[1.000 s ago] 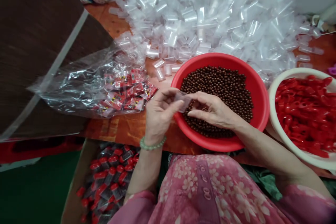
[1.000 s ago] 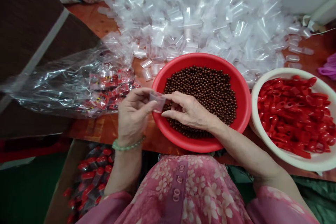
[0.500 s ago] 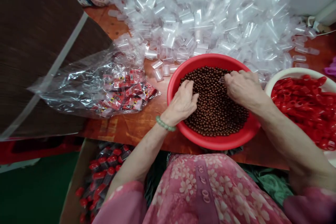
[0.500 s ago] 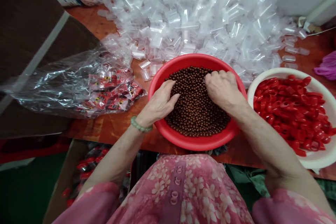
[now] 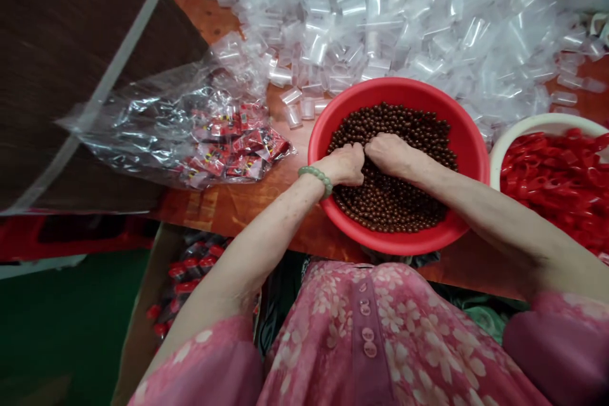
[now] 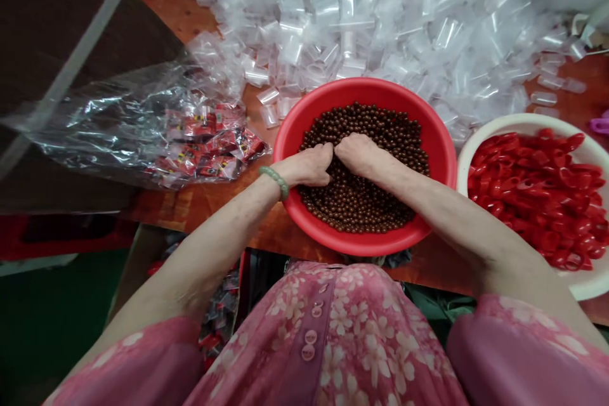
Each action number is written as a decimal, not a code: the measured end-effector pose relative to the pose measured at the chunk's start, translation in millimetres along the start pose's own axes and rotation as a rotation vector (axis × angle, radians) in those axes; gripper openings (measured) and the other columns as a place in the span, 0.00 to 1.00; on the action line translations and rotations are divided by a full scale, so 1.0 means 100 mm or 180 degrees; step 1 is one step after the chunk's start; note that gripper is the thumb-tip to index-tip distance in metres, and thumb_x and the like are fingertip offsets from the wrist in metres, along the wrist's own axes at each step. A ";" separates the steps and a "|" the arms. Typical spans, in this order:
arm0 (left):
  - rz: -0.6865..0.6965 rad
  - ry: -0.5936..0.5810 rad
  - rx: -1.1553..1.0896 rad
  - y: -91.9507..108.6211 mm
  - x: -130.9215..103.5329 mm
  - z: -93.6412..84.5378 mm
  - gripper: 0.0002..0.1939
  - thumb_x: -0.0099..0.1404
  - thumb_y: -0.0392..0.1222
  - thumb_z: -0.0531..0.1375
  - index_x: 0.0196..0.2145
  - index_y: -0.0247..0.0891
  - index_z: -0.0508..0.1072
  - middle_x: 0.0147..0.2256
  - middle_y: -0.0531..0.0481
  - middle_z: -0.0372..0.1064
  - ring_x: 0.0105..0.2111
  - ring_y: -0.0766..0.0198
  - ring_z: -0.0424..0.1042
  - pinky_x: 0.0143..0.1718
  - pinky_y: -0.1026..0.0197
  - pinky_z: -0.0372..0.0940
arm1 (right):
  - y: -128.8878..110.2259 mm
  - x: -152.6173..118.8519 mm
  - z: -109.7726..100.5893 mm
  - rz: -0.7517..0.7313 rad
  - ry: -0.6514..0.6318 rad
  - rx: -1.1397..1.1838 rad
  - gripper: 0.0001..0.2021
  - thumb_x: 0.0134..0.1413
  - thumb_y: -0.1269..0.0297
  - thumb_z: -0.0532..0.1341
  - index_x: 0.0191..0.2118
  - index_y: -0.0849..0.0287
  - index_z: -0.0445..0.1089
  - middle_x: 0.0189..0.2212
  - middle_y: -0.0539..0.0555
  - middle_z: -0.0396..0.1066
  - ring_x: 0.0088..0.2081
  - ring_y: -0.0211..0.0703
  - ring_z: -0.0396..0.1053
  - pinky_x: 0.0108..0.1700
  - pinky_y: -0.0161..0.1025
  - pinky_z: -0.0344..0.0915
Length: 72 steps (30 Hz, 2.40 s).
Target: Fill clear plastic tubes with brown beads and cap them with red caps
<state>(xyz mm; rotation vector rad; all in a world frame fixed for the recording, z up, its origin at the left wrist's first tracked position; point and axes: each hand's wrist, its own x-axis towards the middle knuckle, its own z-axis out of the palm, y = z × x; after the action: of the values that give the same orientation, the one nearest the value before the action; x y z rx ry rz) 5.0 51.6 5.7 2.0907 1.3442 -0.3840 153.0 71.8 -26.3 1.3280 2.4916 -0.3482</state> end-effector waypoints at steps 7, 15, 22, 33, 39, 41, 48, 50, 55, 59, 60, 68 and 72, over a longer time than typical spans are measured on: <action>0.0224 0.0329 -0.0483 -0.11 -0.01 -0.05 0.23 0.60 0.34 0.64 0.53 0.27 0.69 0.51 0.34 0.75 0.51 0.49 0.77 0.50 0.56 0.71 | 0.05 -0.12 -0.07 -0.0357 -0.0057 0.0656 0.10 0.50 0.75 0.61 0.39 0.65 0.76 0.34 0.57 0.78 0.36 0.46 0.73 0.38 0.37 0.62; 0.1094 0.1139 -0.1121 -0.23 -0.28 0.12 0.24 0.62 0.40 0.65 0.55 0.31 0.70 0.56 0.37 0.72 0.55 0.49 0.73 0.60 0.47 0.67 | 0.16 -0.56 -0.11 -0.0428 0.0656 0.2929 0.14 0.50 0.53 0.67 0.35 0.59 0.73 0.31 0.49 0.75 0.34 0.42 0.69 0.39 0.37 0.64; 0.1448 0.1249 -0.2900 -0.04 -0.33 0.41 0.27 0.65 0.42 0.64 0.60 0.36 0.68 0.58 0.40 0.73 0.56 0.53 0.75 0.61 0.51 0.68 | 0.05 -0.73 -0.17 -0.0396 0.1025 0.3351 0.11 0.49 0.57 0.69 0.35 0.57 0.75 0.32 0.50 0.75 0.34 0.42 0.71 0.39 0.39 0.67; 0.1112 0.0718 -0.3844 -0.02 -0.38 0.36 0.12 0.70 0.47 0.58 0.41 0.34 0.73 0.34 0.52 0.71 0.31 0.70 0.70 0.32 0.68 0.68 | 0.00 -0.73 -0.09 -0.0503 0.1378 0.3812 0.23 0.48 0.54 0.74 0.48 0.57 0.73 0.41 0.52 0.76 0.41 0.43 0.73 0.47 0.41 0.70; 0.0940 0.0754 -0.4175 0.00 -0.34 0.37 0.10 0.70 0.46 0.60 0.39 0.35 0.71 0.31 0.52 0.71 0.29 0.71 0.73 0.32 0.69 0.71 | 0.05 -0.72 -0.06 -0.0132 0.1617 0.3941 0.24 0.44 0.43 0.75 0.40 0.56 0.74 0.33 0.50 0.73 0.31 0.40 0.67 0.35 0.40 0.66; 0.0944 0.0825 -0.4182 0.00 -0.34 0.36 0.08 0.70 0.42 0.59 0.39 0.34 0.71 0.31 0.53 0.70 0.28 0.72 0.73 0.30 0.71 0.70 | 0.07 -0.72 -0.10 -0.0120 0.1676 0.3854 0.23 0.44 0.44 0.75 0.37 0.56 0.74 0.31 0.50 0.73 0.30 0.39 0.66 0.34 0.40 0.65; 0.1052 0.0852 -0.3916 0.01 -0.34 0.36 0.05 0.70 0.39 0.59 0.38 0.35 0.71 0.28 0.54 0.70 0.28 0.72 0.71 0.29 0.71 0.67 | 0.04 -0.73 -0.15 -0.0301 0.1361 0.3767 0.24 0.43 0.42 0.75 0.34 0.56 0.71 0.30 0.49 0.71 0.31 0.39 0.65 0.34 0.39 0.62; 0.1073 0.0856 -0.4029 0.00 -0.34 0.36 0.06 0.70 0.40 0.60 0.38 0.35 0.72 0.29 0.54 0.70 0.28 0.72 0.72 0.30 0.71 0.68 | 0.04 -0.72 -0.14 -0.0211 0.1456 0.3721 0.26 0.41 0.40 0.76 0.30 0.56 0.67 0.27 0.47 0.67 0.29 0.38 0.62 0.32 0.38 0.60; 0.1121 0.0801 -0.4394 0.01 -0.35 0.35 0.07 0.68 0.41 0.62 0.39 0.34 0.72 0.31 0.53 0.71 0.30 0.72 0.72 0.32 0.70 0.69 | 0.09 -0.75 -0.15 -0.0147 0.1555 0.3616 0.28 0.42 0.39 0.75 0.26 0.55 0.63 0.25 0.47 0.64 0.29 0.38 0.61 0.33 0.39 0.60; 0.1190 0.0845 -0.4710 0.01 -0.36 0.36 0.11 0.63 0.39 0.66 0.42 0.34 0.72 0.36 0.51 0.73 0.34 0.70 0.74 0.37 0.67 0.71 | 0.12 -0.93 -0.21 -0.0255 0.1373 0.2951 0.24 0.52 0.38 0.69 0.26 0.56 0.69 0.41 0.57 0.76 0.42 0.48 0.73 0.48 0.46 0.68; 0.1212 0.0885 -0.4746 0.01 -0.36 0.36 0.12 0.61 0.39 0.67 0.42 0.35 0.72 0.37 0.51 0.73 0.35 0.69 0.75 0.38 0.66 0.71 | 0.14 -0.99 -0.22 -0.0262 0.1403 0.2704 0.23 0.54 0.39 0.67 0.27 0.55 0.71 0.47 0.58 0.76 0.48 0.51 0.73 0.54 0.49 0.68; 0.1493 0.1511 -0.4196 0.03 -0.37 0.45 0.12 0.62 0.41 0.66 0.43 0.38 0.75 0.43 0.48 0.76 0.42 0.64 0.75 0.50 0.58 0.72 | 0.80 -0.90 -0.05 0.1533 0.2166 0.0536 0.24 0.60 0.53 0.65 0.56 0.64 0.69 0.54 0.74 0.71 0.56 0.67 0.68 0.57 0.58 0.62; 0.1452 0.1778 -0.4054 -0.02 -0.39 0.50 0.11 0.64 0.43 0.65 0.42 0.37 0.74 0.43 0.47 0.76 0.42 0.63 0.75 0.49 0.58 0.73 | 0.97 -0.84 -0.10 0.2053 0.1623 0.0902 0.16 0.60 0.56 0.64 0.45 0.63 0.73 0.38 0.65 0.76 0.37 0.53 0.69 0.43 0.46 0.64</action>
<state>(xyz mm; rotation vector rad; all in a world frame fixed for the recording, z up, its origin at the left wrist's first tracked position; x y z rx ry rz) -9.8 -7.7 -12.5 1.2855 0.8768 1.0556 276.9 63.7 7.2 2.4936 2.2295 -0.2309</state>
